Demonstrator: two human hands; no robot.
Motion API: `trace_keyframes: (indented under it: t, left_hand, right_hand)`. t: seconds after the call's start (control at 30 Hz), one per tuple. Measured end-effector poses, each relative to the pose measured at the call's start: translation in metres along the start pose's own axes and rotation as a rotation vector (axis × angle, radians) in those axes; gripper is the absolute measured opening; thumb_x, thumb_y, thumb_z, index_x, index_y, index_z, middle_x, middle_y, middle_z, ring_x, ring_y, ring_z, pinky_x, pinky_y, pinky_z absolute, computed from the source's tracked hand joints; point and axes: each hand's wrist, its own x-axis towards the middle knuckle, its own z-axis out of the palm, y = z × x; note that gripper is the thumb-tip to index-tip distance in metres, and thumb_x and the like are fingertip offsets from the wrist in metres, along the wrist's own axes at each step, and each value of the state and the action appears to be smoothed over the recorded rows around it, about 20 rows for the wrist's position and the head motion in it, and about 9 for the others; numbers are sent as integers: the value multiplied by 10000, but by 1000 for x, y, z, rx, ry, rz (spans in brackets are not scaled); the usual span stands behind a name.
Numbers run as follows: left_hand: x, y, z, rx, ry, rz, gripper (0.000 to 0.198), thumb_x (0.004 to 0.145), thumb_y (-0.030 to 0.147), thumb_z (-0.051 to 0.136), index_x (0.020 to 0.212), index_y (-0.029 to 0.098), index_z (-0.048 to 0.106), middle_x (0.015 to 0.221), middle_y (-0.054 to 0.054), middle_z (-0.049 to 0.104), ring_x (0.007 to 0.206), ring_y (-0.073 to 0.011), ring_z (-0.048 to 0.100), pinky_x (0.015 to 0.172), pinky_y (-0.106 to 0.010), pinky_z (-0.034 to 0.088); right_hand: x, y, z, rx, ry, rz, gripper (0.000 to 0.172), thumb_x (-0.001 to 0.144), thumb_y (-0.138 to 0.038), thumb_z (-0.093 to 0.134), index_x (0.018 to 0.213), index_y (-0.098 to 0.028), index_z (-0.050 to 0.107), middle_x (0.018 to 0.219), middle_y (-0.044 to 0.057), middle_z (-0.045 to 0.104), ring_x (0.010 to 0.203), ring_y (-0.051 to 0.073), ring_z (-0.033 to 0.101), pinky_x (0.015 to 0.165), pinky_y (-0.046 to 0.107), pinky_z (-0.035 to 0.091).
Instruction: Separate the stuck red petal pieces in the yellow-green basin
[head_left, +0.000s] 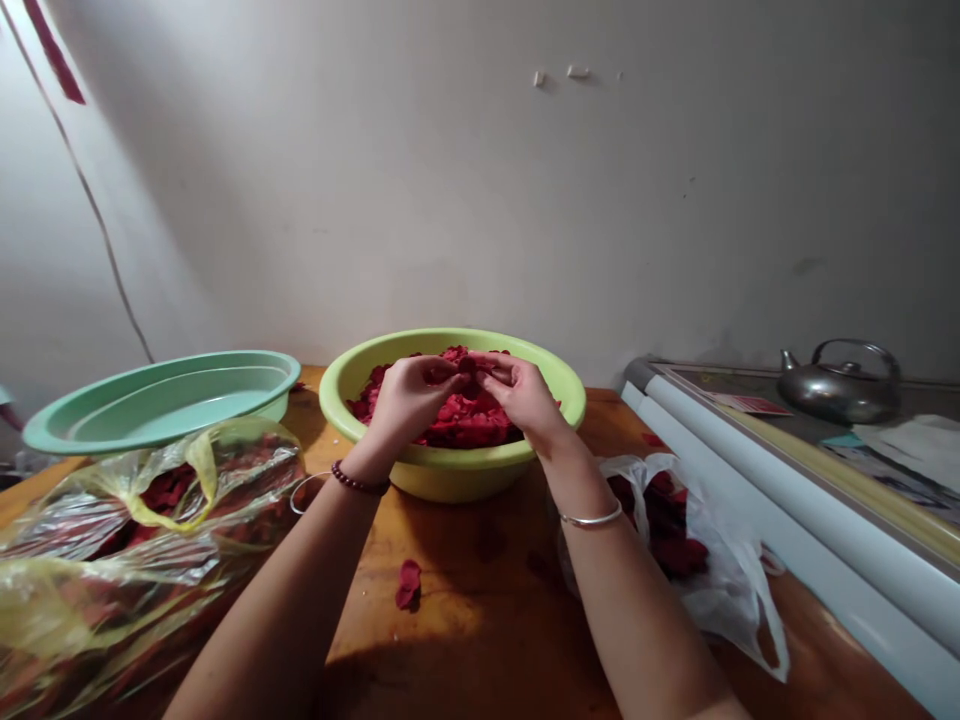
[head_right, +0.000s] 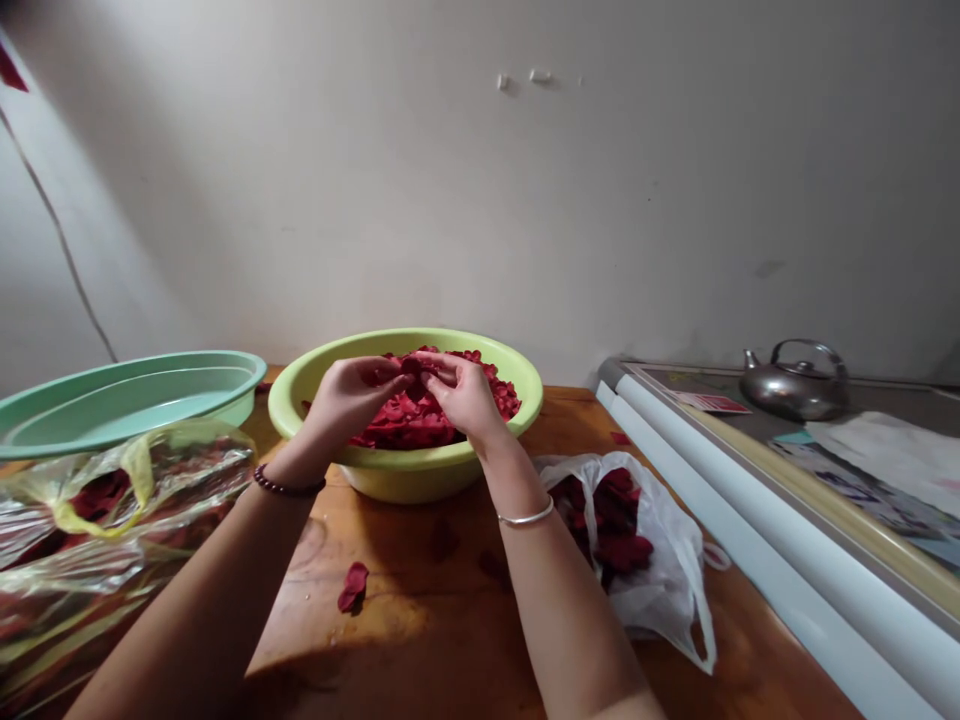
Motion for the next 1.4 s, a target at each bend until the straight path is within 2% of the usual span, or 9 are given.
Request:
trace_keyframes:
  t: [0.13, 0.33, 0.57, 0.7, 0.8, 0.93, 1.07, 1.23, 1.4]
  left_hand:
    - [0, -2, 2, -207, -96, -43, 187, 754, 307, 687, 827, 153, 763, 822, -102, 773, 745, -224, 704, 699, -332, 566]
    - [2, -3, 4, -359, 1, -92, 271, 794, 234, 637, 1038, 153, 721, 982, -102, 767, 921, -226, 717, 839, -356, 584]
    - [-5, 6, 4, -404, -240, -151, 294, 835, 266, 647, 1118, 193, 617, 1018, -90, 746, 913, -206, 707, 759, -303, 575]
    - [-3, 5, 4, -368, -126, -203, 206, 827, 266, 652, 1012, 190, 601, 947, -75, 745, 846, -202, 709, 734, -312, 563]
    - [0, 3, 3, -298, -44, -205, 137, 806, 275, 665, 892, 170, 646, 838, -72, 736, 784, -200, 690, 707, -309, 536]
    - [-1, 7, -1, -248, -48, -173, 183, 732, 328, 740, 762, 151, 705, 751, -71, 725, 685, -176, 645, 640, -283, 488]
    - [-4, 11, -3, -303, -27, -190, 299, 615, 407, 836, 684, 163, 677, 669, -41, 697, 581, -136, 583, 551, -251, 436]
    - [-5, 11, -5, -296, -65, -153, 373, 607, 473, 845, 575, 189, 605, 573, -33, 654, 517, -134, 552, 498, -251, 410]
    - [-6, 11, -6, -279, -55, -154, 301, 699, 458, 789, 671, 176, 686, 686, -77, 720, 597, -168, 626, 549, -273, 473]
  right_hand:
    - [0, 1, -1, -7, 72, 35, 272, 663, -214, 812, 931, -213, 766, 1028, 61, 782, 1024, 226, 726, 975, 420, 577]
    - [-1, 1, -1, 45, 219, 123, 224, 643, -185, 805, 860, -196, 753, 818, 35, 769, 845, 195, 729, 861, 394, 610]
    - [-4, -6, 2, 107, 71, 121, 299, 650, -285, 817, 937, -240, 749, 978, 38, 775, 922, 200, 720, 860, 384, 607]
    - [-1, -2, -3, 54, 315, 69, 218, 649, -298, 794, 833, -203, 724, 938, 63, 770, 994, 231, 713, 967, 416, 554]
    - [0, -2, -5, -1, 414, 114, 305, 697, -313, 751, 978, -202, 711, 1106, 97, 746, 1119, 259, 678, 1013, 442, 519]
    - [-6, -9, 2, -39, 224, 73, 448, 744, -403, 748, 1156, -240, 683, 1289, 98, 674, 1268, 258, 592, 1086, 446, 465]
    - [-12, -17, 10, 10, -20, 45, 394, 693, -474, 810, 995, -232, 737, 1075, 69, 750, 1047, 232, 694, 988, 421, 539]
    - [-11, -15, 10, 110, 2, 125, 365, 606, -490, 864, 838, -230, 754, 879, 34, 770, 835, 189, 721, 837, 354, 588]
    - [-5, -6, 3, 151, 235, 144, 386, 548, -458, 888, 800, -211, 731, 842, 36, 782, 868, 221, 733, 854, 384, 581]
